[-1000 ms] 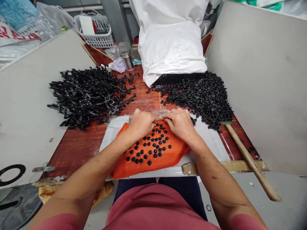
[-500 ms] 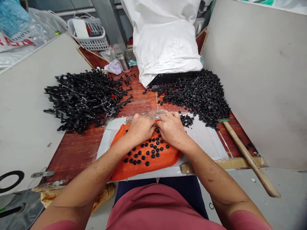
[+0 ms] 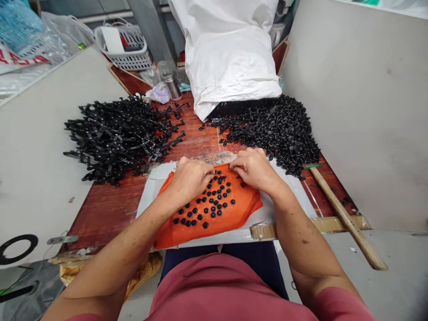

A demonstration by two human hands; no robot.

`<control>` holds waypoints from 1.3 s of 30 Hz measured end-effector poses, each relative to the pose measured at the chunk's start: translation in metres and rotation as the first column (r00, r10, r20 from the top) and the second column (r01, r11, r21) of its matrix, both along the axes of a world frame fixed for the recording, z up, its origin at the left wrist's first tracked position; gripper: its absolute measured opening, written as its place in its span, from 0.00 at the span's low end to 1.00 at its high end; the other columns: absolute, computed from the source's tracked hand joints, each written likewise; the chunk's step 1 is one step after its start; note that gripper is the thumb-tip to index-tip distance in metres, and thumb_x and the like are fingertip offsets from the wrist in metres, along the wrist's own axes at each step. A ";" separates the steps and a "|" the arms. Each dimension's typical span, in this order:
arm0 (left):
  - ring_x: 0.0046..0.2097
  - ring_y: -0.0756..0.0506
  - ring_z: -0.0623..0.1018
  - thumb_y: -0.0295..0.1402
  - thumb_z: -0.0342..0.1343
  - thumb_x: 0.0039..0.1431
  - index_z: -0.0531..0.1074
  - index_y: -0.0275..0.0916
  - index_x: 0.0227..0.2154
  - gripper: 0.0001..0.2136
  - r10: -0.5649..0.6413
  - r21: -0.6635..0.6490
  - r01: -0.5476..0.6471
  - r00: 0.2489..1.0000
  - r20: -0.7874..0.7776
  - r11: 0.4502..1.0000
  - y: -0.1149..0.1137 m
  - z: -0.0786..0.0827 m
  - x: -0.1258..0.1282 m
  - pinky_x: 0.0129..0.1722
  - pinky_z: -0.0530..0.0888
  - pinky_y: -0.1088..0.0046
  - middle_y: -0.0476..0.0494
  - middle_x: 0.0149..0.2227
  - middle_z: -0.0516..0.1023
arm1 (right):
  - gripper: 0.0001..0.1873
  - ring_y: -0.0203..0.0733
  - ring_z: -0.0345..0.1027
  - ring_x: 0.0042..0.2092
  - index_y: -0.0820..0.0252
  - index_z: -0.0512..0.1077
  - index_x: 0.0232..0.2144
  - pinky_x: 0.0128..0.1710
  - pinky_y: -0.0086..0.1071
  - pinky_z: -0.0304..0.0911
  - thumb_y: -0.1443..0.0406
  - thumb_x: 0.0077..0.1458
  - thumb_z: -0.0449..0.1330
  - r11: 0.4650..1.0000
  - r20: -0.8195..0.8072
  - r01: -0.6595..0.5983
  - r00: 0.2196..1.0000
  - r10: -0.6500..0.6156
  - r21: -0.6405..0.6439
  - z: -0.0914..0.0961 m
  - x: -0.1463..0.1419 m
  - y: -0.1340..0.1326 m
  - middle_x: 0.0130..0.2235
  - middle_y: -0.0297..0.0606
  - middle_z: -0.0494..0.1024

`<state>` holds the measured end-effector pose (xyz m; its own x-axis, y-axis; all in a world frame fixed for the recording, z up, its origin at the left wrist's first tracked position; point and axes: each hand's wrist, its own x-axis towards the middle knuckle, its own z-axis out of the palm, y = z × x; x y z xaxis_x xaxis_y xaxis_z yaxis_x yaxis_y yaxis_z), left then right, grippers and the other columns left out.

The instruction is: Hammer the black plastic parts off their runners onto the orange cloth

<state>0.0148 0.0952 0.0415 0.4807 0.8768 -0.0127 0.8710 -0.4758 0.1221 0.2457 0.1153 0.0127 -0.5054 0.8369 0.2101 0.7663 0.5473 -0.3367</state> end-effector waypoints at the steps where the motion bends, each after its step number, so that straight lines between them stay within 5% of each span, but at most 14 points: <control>1: 0.44 0.39 0.80 0.31 0.51 0.65 0.81 0.43 0.36 0.11 -0.013 -0.017 0.013 1.000 0.011 1.000 -0.001 0.000 0.001 0.46 0.63 0.60 0.43 0.40 0.85 | 0.11 0.46 0.65 0.44 0.53 0.83 0.37 0.48 0.41 0.46 0.68 0.62 0.60 1.000 -0.003 -0.019 1.000 0.019 -0.018 -0.001 0.000 0.001 0.38 0.37 0.80; 11: 0.41 0.41 0.79 0.36 0.55 0.65 0.81 0.43 0.35 0.10 -0.003 0.005 0.003 1.000 0.031 1.000 -0.018 0.011 -0.005 0.45 0.64 0.60 0.43 0.37 0.83 | 0.10 0.49 0.65 0.47 0.57 0.82 0.34 0.47 0.43 0.46 0.67 0.62 0.60 0.996 0.129 -0.086 0.988 0.086 -0.007 -0.010 -0.023 -0.005 0.39 0.42 0.80; 18: 0.41 0.40 0.78 0.33 0.55 0.64 0.79 0.43 0.33 0.08 -0.047 -0.036 0.045 0.997 -0.055 0.998 -0.033 -0.012 -0.001 0.45 0.63 0.59 0.44 0.36 0.81 | 0.10 0.52 0.64 0.47 0.57 0.82 0.37 0.47 0.45 0.45 0.66 0.62 0.59 0.997 0.183 -0.027 0.983 0.013 0.075 -0.008 -0.018 -0.005 0.41 0.44 0.81; 25: 0.44 0.39 0.77 0.34 0.54 0.66 0.79 0.42 0.38 0.08 0.033 0.051 -0.031 0.999 -0.039 0.998 -0.034 -0.012 0.004 0.46 0.62 0.58 0.41 0.37 0.82 | 0.08 0.46 0.69 0.47 0.51 0.82 0.37 0.48 0.40 0.46 0.68 0.59 0.63 0.981 0.037 -0.180 0.982 0.184 -0.076 0.001 -0.001 -0.004 0.40 0.35 0.83; 33: 0.41 0.41 0.77 0.32 0.51 0.68 0.80 0.41 0.33 0.13 -0.084 -0.007 0.083 0.996 -0.007 0.996 -0.034 -0.021 0.013 0.47 0.62 0.58 0.42 0.35 0.80 | 0.08 0.47 0.71 0.44 0.55 0.81 0.32 0.48 0.40 0.47 0.70 0.58 0.62 0.978 0.156 -0.174 0.969 0.190 -0.113 0.003 -0.016 -0.012 0.37 0.39 0.84; 39: 0.45 0.41 0.80 0.37 0.55 0.67 0.79 0.43 0.47 0.12 0.045 -0.003 -0.045 0.982 0.181 0.999 -0.024 -0.008 -0.018 0.50 0.68 0.62 0.43 0.42 0.84 | 0.06 0.47 0.71 0.44 0.55 0.81 0.34 0.46 0.39 0.49 0.68 0.58 0.64 0.982 0.152 -0.154 0.974 0.169 -0.110 0.004 -0.010 -0.009 0.38 0.39 0.84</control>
